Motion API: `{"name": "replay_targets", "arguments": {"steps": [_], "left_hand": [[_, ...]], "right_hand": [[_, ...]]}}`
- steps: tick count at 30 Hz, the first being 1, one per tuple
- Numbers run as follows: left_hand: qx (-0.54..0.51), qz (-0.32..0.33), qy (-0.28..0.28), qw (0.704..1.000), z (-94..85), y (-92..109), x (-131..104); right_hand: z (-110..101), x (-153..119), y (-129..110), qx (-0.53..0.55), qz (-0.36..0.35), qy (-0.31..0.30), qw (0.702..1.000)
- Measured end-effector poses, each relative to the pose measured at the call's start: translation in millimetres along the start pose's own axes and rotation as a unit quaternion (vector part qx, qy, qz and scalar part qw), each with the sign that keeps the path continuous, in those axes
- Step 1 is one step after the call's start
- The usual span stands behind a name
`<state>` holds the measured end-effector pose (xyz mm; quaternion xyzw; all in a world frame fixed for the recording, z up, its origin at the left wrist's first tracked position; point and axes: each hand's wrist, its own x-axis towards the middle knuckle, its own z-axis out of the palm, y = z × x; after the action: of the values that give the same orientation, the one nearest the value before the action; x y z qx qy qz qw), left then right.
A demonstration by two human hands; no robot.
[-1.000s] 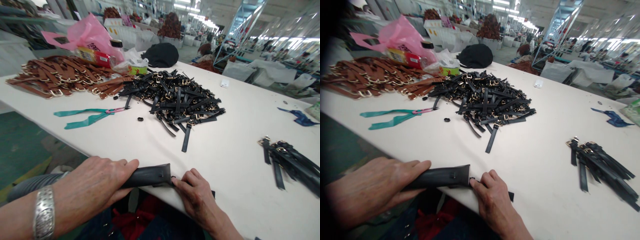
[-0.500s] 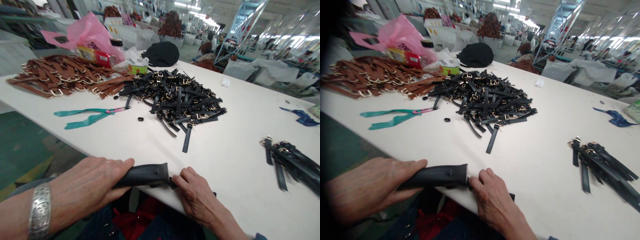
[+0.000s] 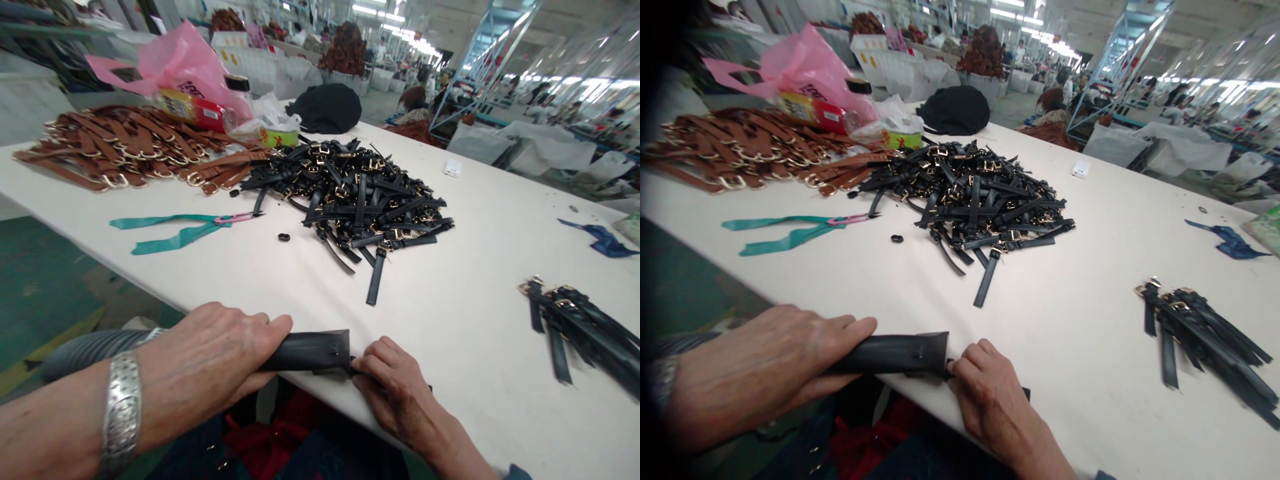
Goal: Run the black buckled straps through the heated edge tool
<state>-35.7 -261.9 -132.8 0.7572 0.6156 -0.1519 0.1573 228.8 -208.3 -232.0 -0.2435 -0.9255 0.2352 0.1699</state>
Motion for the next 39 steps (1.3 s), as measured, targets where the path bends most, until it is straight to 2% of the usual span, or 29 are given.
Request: {"name": "replay_targets", "arguments": {"steps": [4,10,14,20,23,27,32,35,39], "left_hand": [[-0.002,0.01,0.016,1.0,1.6,3,4],[-0.071,-0.01,0.021,0.997,21.9,-14,-5],[-0.049,-0.031,0.05,0.997,23.9,-19,-14],[-0.032,-0.009,0.028,0.999,10.7,0,-4],[-0.045,0.005,0.038,0.998,11.2,6,5],[-0.071,-0.016,0.055,0.996,21.9,-5,4],[-0.053,-0.044,0.039,0.997,28.0,-23,-14],[-0.043,-0.043,0.039,0.997,28.1,-15,-19],[-0.064,-0.032,0.023,0.997,27.9,3,-10]], "right_hand": [[2,-2,2,0.02,0.001,0.021,1.0],[4,-2,3,0.04,-0.001,0.033,0.999],[3,-1,4,0.047,0.001,0.036,0.998],[3,-3,6,0.058,0.013,0.034,0.998],[4,-4,6,0.061,0.028,0.049,0.997],[6,-6,8,0.067,0.034,0.067,0.995],[8,-6,10,0.077,0.042,0.071,0.994],[8,-5,10,0.073,0.047,0.074,0.993],[6,-5,7,0.063,0.048,0.08,0.994]]}}
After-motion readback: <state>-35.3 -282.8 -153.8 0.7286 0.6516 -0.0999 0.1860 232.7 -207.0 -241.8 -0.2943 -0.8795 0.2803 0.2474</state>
